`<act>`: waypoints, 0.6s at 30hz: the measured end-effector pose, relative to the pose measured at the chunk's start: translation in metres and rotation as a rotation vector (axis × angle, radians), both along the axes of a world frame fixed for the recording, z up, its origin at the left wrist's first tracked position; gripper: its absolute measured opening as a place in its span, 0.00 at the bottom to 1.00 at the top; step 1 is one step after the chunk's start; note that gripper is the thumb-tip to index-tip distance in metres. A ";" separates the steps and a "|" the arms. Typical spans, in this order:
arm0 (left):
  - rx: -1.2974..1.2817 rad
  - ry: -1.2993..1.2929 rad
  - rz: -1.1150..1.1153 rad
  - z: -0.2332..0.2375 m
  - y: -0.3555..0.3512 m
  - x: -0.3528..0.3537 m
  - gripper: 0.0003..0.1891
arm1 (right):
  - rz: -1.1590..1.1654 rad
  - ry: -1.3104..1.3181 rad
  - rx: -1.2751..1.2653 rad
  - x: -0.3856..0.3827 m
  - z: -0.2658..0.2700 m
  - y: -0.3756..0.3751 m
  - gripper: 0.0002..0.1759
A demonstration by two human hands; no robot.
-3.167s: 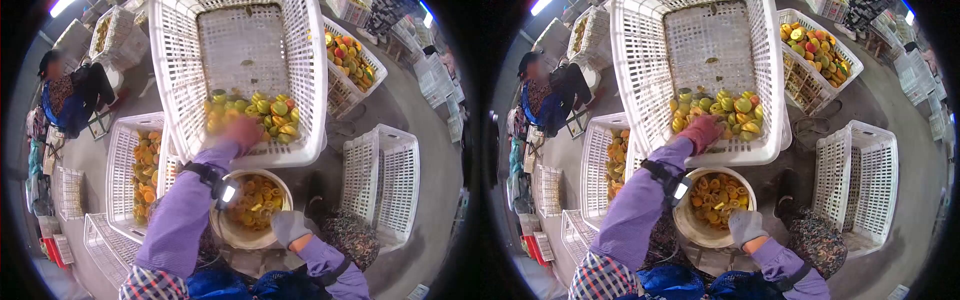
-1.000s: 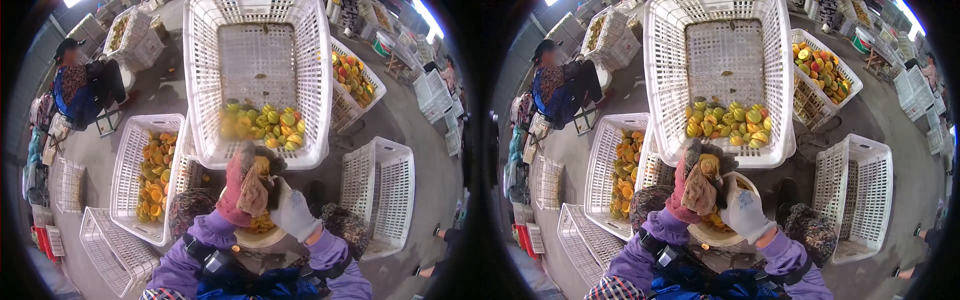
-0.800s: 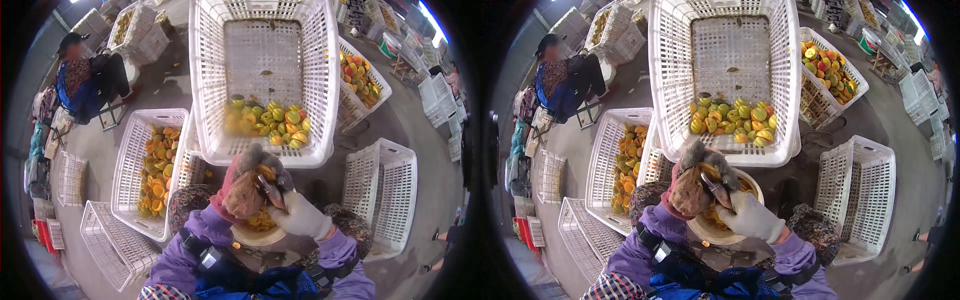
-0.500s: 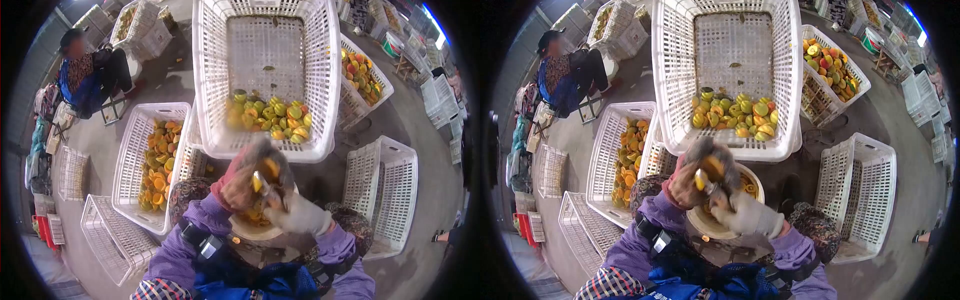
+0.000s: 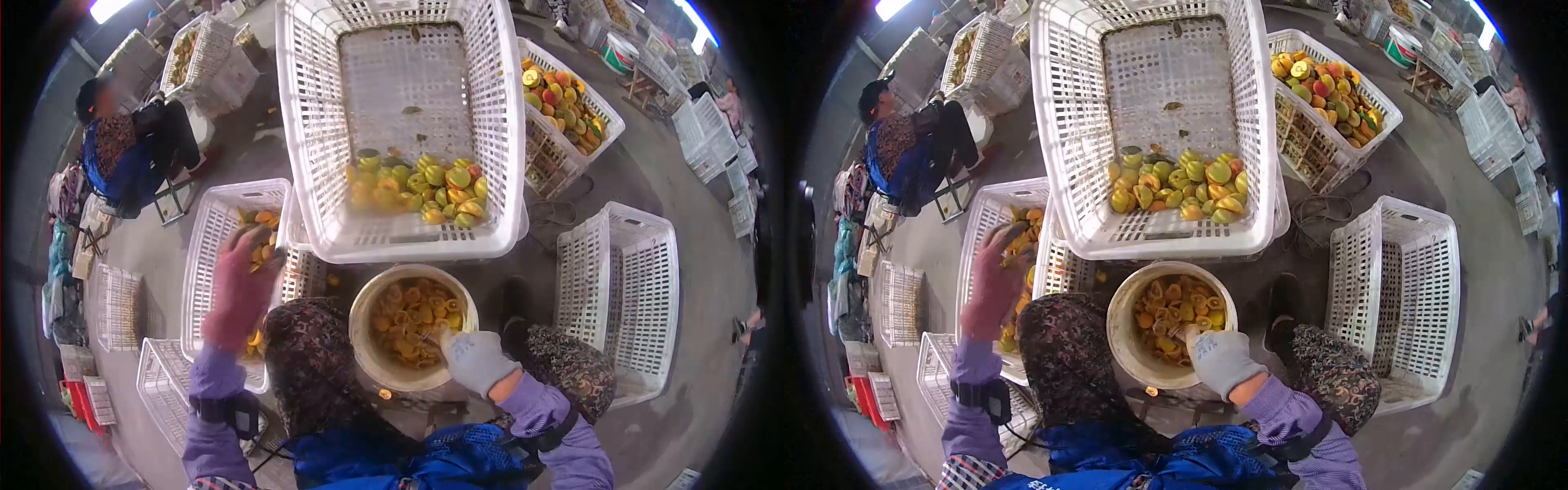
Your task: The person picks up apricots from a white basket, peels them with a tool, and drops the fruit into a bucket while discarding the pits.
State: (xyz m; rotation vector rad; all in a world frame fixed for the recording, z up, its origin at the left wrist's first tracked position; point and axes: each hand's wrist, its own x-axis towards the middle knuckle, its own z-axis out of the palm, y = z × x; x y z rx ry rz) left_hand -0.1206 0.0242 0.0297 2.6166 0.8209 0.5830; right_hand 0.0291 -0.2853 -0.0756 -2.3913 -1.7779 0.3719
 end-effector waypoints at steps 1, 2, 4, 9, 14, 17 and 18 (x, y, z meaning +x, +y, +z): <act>-0.136 -0.011 -0.090 -0.004 -0.008 0.029 0.16 | 0.007 -0.027 0.014 0.000 -0.002 -0.006 0.11; -0.269 -0.025 -0.176 -0.008 -0.016 0.061 0.16 | 0.034 -0.045 0.024 0.001 -0.001 -0.007 0.11; -0.408 0.079 -0.439 -0.040 -0.023 0.130 0.16 | 0.086 -0.084 0.050 0.005 0.003 -0.009 0.10; -0.327 0.611 -0.273 -0.180 -0.033 0.250 0.24 | 0.020 0.071 0.148 0.001 0.010 -0.007 0.14; -0.505 0.450 -0.484 -0.220 -0.012 0.261 0.23 | 0.004 0.003 0.091 0.009 0.017 -0.007 0.12; -0.665 0.120 -0.667 -0.185 0.000 0.229 0.23 | -0.143 -0.007 0.105 0.035 0.038 -0.002 0.10; -0.565 0.019 -0.713 -0.160 -0.006 0.216 0.24 | -0.224 0.021 0.113 0.041 0.045 0.002 0.10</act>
